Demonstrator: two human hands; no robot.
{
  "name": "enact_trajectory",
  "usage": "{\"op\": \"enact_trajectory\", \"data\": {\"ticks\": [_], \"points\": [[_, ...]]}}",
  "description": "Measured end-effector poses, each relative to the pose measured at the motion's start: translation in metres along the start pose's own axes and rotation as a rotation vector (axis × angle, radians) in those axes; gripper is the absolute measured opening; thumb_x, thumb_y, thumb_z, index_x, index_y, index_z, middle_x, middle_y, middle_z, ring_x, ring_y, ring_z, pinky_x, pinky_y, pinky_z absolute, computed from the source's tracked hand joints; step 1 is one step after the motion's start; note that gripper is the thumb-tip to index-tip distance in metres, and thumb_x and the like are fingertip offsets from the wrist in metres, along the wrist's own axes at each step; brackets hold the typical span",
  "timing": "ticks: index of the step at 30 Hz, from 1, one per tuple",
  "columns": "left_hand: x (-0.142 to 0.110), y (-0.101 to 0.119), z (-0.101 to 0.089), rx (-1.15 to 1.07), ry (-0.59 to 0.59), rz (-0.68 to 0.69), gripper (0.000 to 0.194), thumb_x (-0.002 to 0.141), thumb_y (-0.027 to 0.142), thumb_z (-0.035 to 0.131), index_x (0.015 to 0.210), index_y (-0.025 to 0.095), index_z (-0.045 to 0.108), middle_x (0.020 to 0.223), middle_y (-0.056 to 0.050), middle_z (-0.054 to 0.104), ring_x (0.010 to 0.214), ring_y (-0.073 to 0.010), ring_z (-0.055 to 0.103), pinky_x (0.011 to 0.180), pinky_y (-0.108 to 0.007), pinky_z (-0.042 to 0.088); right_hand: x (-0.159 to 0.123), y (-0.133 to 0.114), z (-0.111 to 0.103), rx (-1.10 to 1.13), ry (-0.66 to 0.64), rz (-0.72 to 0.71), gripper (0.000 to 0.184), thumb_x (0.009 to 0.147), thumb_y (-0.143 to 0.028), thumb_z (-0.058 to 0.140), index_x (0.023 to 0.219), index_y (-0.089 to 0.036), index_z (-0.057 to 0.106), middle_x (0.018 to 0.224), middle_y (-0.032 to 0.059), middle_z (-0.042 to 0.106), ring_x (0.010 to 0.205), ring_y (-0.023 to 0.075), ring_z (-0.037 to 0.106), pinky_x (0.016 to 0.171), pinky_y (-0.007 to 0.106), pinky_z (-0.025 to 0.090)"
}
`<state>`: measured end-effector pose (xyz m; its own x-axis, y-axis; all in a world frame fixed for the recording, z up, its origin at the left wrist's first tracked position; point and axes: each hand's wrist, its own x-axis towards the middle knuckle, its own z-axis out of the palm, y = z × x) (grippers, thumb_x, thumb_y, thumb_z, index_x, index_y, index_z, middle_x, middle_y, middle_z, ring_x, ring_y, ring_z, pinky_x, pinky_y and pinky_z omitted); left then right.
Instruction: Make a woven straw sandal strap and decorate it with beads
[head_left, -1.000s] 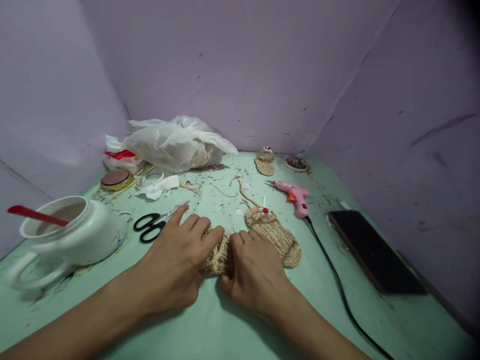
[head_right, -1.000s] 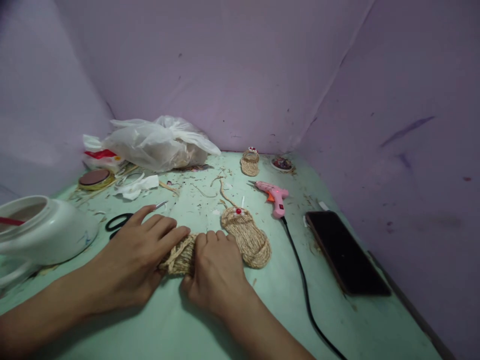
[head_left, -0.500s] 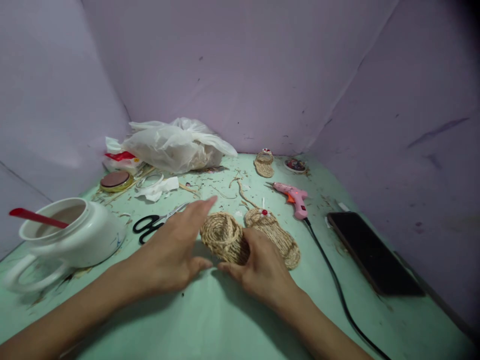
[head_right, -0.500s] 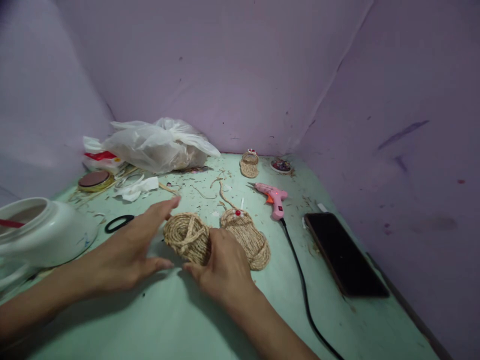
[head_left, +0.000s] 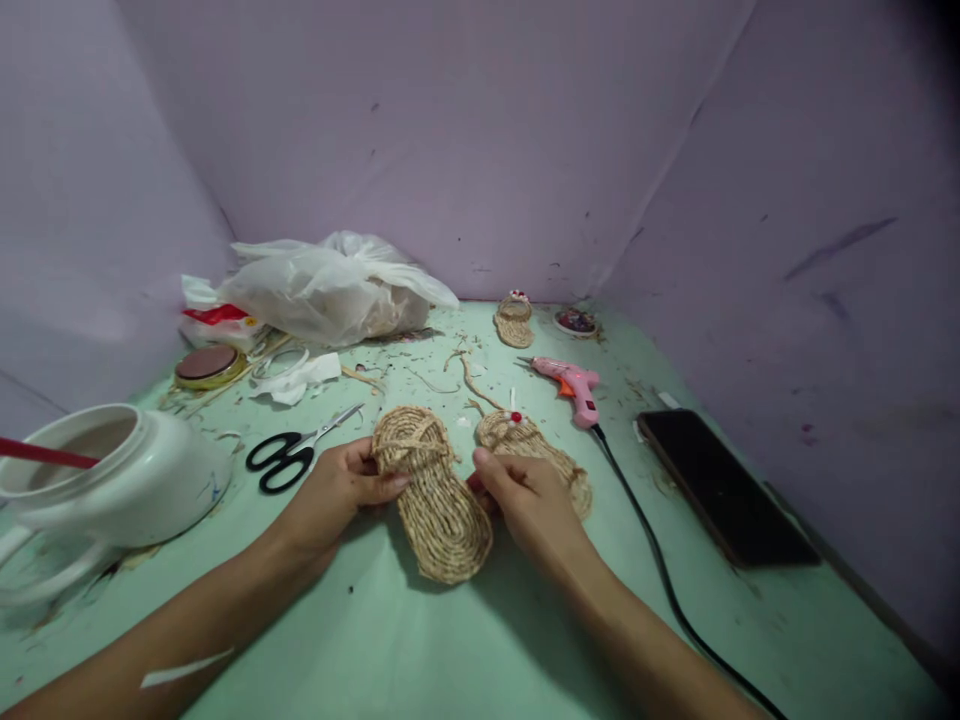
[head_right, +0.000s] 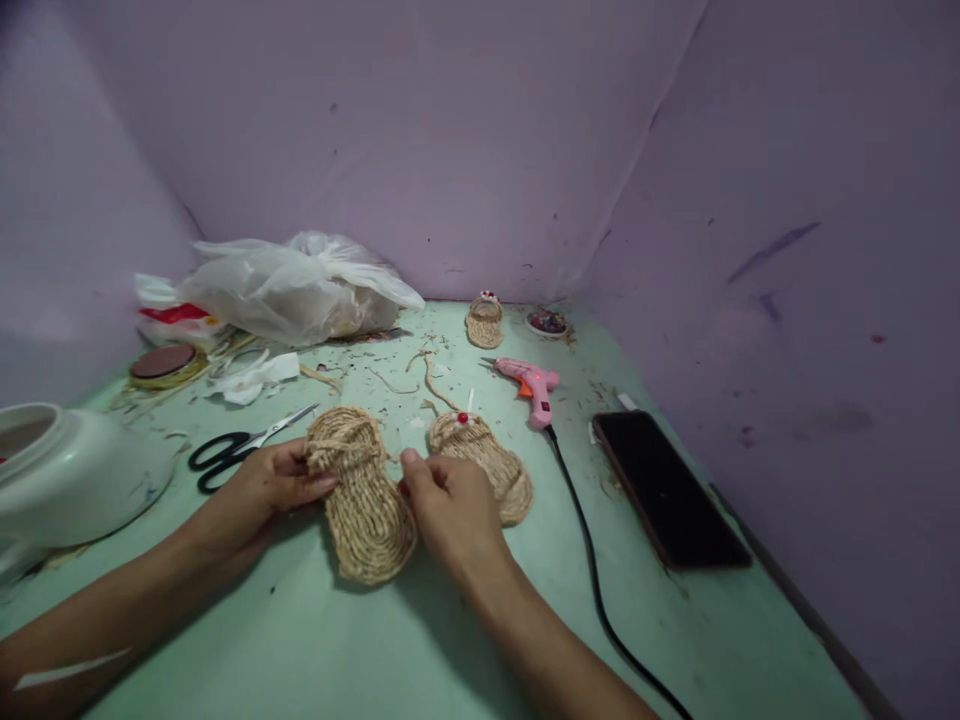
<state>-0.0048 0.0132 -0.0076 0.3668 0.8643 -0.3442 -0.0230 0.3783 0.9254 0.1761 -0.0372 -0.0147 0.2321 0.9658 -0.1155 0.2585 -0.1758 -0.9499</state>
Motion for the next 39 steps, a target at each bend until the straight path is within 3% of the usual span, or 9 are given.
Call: {"op": "enact_trajectory", "data": {"ticks": [2, 5, 8, 12, 16, 21, 27, 33, 39], "points": [[0.002, 0.0, -0.005, -0.049, -0.036, -0.009, 0.033, 0.055, 0.016, 0.078, 0.086, 0.013, 0.067, 0.08, -0.006, 0.072, 0.077, -0.023, 0.066, 0.078, -0.036, 0.048, 0.0, -0.002, -0.001, 0.076, 0.044, -0.028, 0.021, 0.073, -0.036, 0.059, 0.074, -0.016, 0.067, 0.056, 0.0011, 0.058, 0.052, 0.0148, 0.054, 0.047, 0.025, 0.039], [0.002, 0.0, -0.009, -0.075, -0.114, -0.017, 0.037, 0.055, 0.016, 0.078, 0.09, 0.013, 0.067, 0.081, -0.008, 0.073, 0.077, -0.0239, 0.067, 0.078, -0.037, 0.049, -0.003, -0.006, 0.002, 0.291, -0.171, 0.009, 0.027, 0.068, -0.023, 0.062, 0.094, -0.016, 0.068, 0.052, -0.002, 0.058, 0.047, 0.0125, 0.055, 0.046, 0.024, 0.045], [0.001, 0.0, -0.008, -0.098, -0.151, -0.006, 0.04, 0.055, 0.015, 0.077, 0.093, 0.012, 0.065, 0.084, -0.009, 0.072, 0.079, -0.0243, 0.067, 0.076, -0.035, 0.05, -0.006, -0.006, 0.009, 0.419, -0.268, 0.03, 0.024, 0.068, -0.02, 0.061, 0.09, -0.016, 0.07, 0.053, -0.0028, 0.059, 0.044, 0.0092, 0.053, 0.045, 0.023, 0.046], [-0.005, 0.0, 0.001, -0.238, -0.059, -0.032, 0.05, 0.058, 0.013, 0.075, 0.105, 0.015, 0.058, 0.089, -0.007, 0.071, 0.078, -0.0226, 0.067, 0.074, -0.035, 0.052, -0.007, -0.002, 0.017, 0.489, -0.179, 0.018, 0.018, 0.066, -0.022, 0.064, 0.081, -0.016, 0.072, 0.059, -0.0008, 0.063, 0.047, 0.0092, 0.054, 0.046, 0.022, 0.047], [-0.012, -0.001, 0.01, -0.457, -0.037, -0.181, 0.042, 0.061, 0.015, 0.071, 0.101, 0.012, 0.06, 0.087, -0.01, 0.071, 0.086, -0.0266, 0.067, 0.078, -0.037, 0.052, -0.006, 0.002, 0.021, 0.529, -0.132, -0.049, 0.015, 0.068, -0.023, 0.062, 0.076, -0.016, 0.072, 0.057, -0.0007, 0.064, 0.047, 0.0091, 0.053, 0.048, 0.022, 0.046], [-0.021, -0.01, 0.018, -0.505, -0.071, -0.205, 0.039, 0.056, 0.012, 0.075, 0.094, 0.011, 0.065, 0.088, -0.01, 0.073, 0.09, -0.0287, 0.066, 0.08, -0.037, 0.052, -0.006, 0.007, 0.024, 0.468, -0.085, -0.14, 0.014, 0.068, -0.019, 0.061, 0.079, -0.017, 0.068, 0.067, 0.0014, 0.066, 0.061, 0.013, 0.061, 0.063, 0.026, 0.051], [-0.025, -0.016, 0.023, -0.428, -0.037, -0.122, 0.042, 0.054, 0.01, 0.076, 0.095, 0.012, 0.066, 0.085, -0.009, 0.073, 0.083, -0.0259, 0.067, 0.078, -0.035, 0.051, -0.006, 0.019, 0.021, 0.285, -0.04, -0.351, 0.047, 0.073, -0.016, 0.06, 0.119, -0.02, 0.054, 0.077, 0.002, 0.064, 0.063, 0.0127, 0.061, 0.054, 0.023, 0.049], [-0.021, -0.017, 0.02, -0.468, -0.064, -0.154, 0.036, 0.054, 0.007, 0.076, 0.088, 0.012, 0.067, 0.078, -0.007, 0.072, 0.07, -0.0199, 0.067, 0.073, -0.033, 0.052, -0.008, 0.021, 0.019, 0.085, 0.079, -0.508, 0.03, 0.077, -0.015, 0.057, 0.106, -0.019, 0.064, 0.072, 0.0023, 0.065, 0.059, 0.0124, 0.06, 0.052, 0.024, 0.049], [-0.026, -0.017, 0.019, -0.482, -0.188, -0.128, 0.037, 0.055, 0.007, 0.075, 0.091, 0.012, 0.066, 0.082, -0.008, 0.071, 0.074, -0.0203, 0.066, 0.075, -0.034, 0.051, -0.013, 0.023, 0.019, 0.007, 0.161, -0.673, 0.032, 0.075, -0.01, 0.059, 0.105, -0.018, 0.065, 0.067, 0.0004, 0.062, 0.054, 0.011, 0.057, 0.048, 0.023, 0.046]]}}
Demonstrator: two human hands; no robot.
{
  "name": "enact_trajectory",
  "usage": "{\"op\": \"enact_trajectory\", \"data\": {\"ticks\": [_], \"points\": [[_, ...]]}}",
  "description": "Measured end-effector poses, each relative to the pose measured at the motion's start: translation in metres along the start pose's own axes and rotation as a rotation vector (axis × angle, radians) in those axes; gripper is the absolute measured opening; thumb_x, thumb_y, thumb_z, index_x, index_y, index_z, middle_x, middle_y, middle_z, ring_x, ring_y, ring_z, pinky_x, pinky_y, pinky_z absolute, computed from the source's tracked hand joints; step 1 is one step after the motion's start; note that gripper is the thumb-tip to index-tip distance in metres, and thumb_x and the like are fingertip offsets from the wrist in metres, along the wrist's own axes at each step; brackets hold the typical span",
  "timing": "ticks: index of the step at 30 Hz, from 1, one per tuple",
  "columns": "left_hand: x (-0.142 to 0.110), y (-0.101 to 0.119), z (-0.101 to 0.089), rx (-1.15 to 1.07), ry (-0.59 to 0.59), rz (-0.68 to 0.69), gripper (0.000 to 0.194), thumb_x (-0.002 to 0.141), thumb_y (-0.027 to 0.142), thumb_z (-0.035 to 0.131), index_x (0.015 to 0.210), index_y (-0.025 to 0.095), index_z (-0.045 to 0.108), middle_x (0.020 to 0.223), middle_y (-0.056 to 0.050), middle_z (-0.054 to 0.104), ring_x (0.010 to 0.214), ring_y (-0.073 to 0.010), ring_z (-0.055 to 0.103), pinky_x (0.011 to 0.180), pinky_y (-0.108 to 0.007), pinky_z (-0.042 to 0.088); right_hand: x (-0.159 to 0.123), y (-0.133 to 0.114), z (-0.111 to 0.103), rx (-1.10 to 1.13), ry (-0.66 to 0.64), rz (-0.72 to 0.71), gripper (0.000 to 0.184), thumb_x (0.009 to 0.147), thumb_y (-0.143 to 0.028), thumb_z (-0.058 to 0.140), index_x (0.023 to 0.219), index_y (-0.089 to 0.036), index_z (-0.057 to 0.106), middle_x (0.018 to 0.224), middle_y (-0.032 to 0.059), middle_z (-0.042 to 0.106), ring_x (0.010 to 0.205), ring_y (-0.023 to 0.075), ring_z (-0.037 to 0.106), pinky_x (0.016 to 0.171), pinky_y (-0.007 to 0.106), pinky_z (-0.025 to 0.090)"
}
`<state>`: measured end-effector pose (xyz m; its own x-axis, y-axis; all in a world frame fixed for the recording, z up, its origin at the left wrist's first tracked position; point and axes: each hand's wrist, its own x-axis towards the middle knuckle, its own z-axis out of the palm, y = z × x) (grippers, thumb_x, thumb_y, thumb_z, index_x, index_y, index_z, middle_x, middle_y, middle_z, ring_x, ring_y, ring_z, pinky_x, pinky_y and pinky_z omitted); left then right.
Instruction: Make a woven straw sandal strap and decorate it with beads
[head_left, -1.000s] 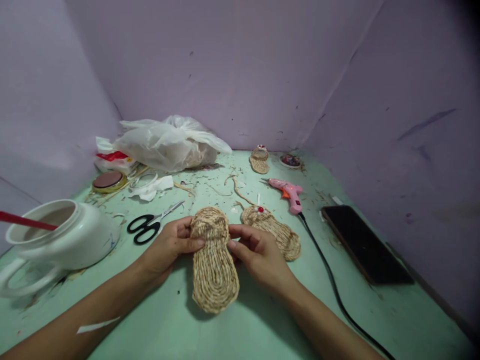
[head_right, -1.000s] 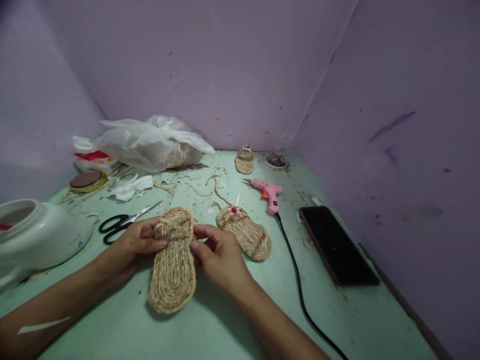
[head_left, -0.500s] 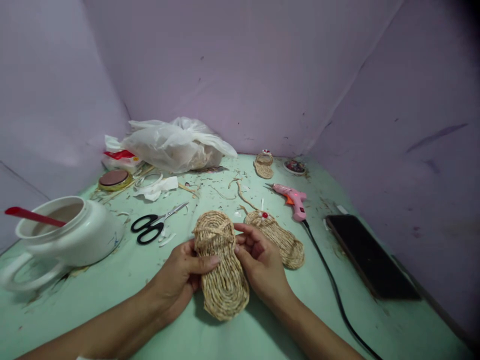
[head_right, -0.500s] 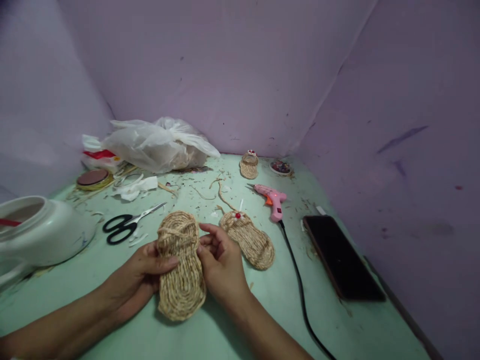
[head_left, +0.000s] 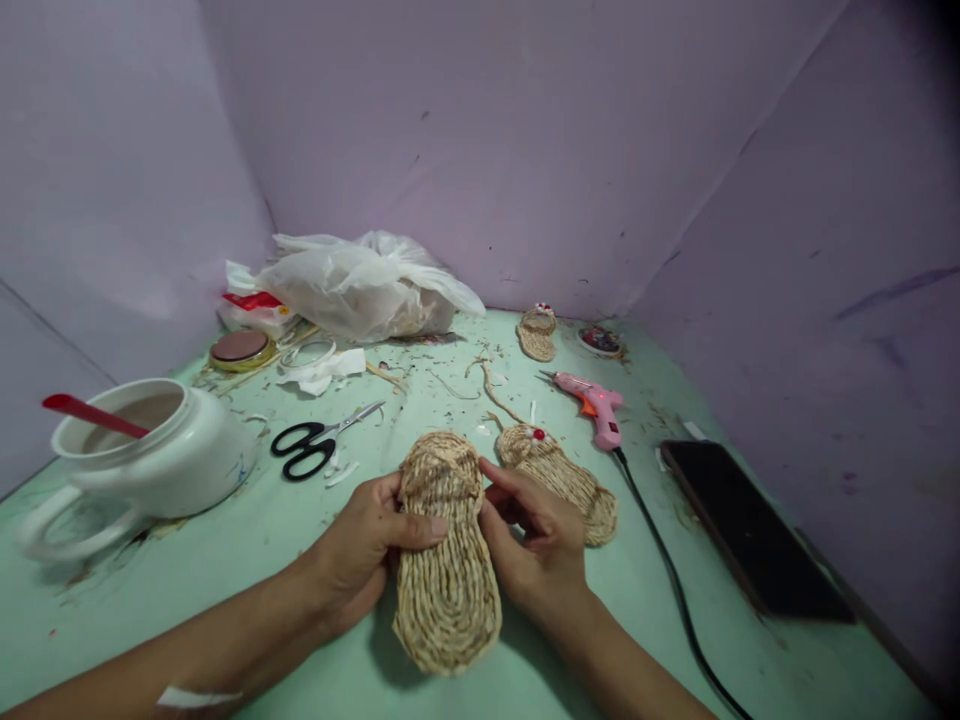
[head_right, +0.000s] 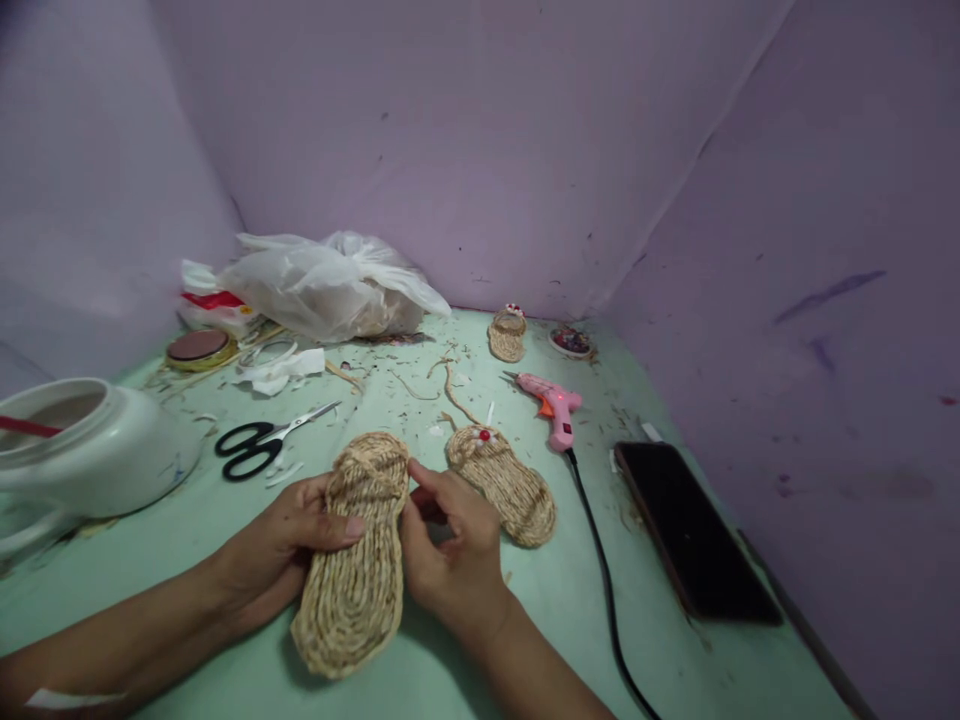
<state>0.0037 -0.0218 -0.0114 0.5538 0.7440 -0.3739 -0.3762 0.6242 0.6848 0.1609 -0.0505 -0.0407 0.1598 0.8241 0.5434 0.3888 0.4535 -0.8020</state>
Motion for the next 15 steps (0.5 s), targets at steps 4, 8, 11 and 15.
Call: {"op": "enact_trajectory", "data": {"ticks": [4, 8, 11, 15], "points": [[-0.001, 0.001, 0.0, 0.025, -0.006, -0.005, 0.036, 0.053, 0.008, 0.076, 0.088, 0.012, 0.067, 0.081, -0.008, 0.071, 0.074, -0.0196, 0.066, 0.073, -0.031, 0.052, 0.0, -0.002, 0.001, 0.082, 0.011, 0.091, 0.027, 0.075, -0.013, 0.061, 0.1, -0.018, 0.068, 0.066, 0.0007, 0.063, 0.053, 0.0113, 0.057, 0.048, 0.023, 0.046], [0.004, 0.004, 0.001, 0.017, 0.061, -0.011, 0.035, 0.053, 0.008, 0.075, 0.087, 0.01, 0.067, 0.078, -0.009, 0.072, 0.07, -0.0202, 0.066, 0.073, -0.033, 0.052, 0.007, -0.002, 0.001, 0.318, -0.028, 0.411, 0.022, 0.075, -0.024, 0.063, 0.095, -0.018, 0.068, 0.065, 0.0009, 0.065, 0.055, 0.0124, 0.06, 0.052, 0.025, 0.05], [0.007, 0.004, 0.002, -0.021, 0.097, -0.001, 0.038, 0.053, 0.006, 0.074, 0.09, 0.01, 0.066, 0.082, -0.011, 0.072, 0.075, -0.0235, 0.067, 0.078, -0.038, 0.052, 0.012, 0.0, 0.002, 0.425, -0.05, 0.612, 0.031, 0.076, -0.037, 0.062, 0.101, -0.019, 0.063, 0.083, 0.0049, 0.067, 0.053, 0.0118, 0.061, 0.049, 0.027, 0.052], [0.008, 0.004, 0.001, -0.014, 0.129, -0.003, 0.038, 0.054, 0.006, 0.073, 0.09, 0.01, 0.065, 0.08, -0.011, 0.072, 0.074, -0.0246, 0.067, 0.076, -0.039, 0.053, 0.013, -0.003, 0.0, 0.336, -0.041, 0.661, 0.039, 0.079, -0.038, 0.059, 0.115, -0.025, 0.052, 0.117, 0.0107, 0.059, 0.056, 0.0115, 0.061, 0.044, 0.026, 0.05]]}}
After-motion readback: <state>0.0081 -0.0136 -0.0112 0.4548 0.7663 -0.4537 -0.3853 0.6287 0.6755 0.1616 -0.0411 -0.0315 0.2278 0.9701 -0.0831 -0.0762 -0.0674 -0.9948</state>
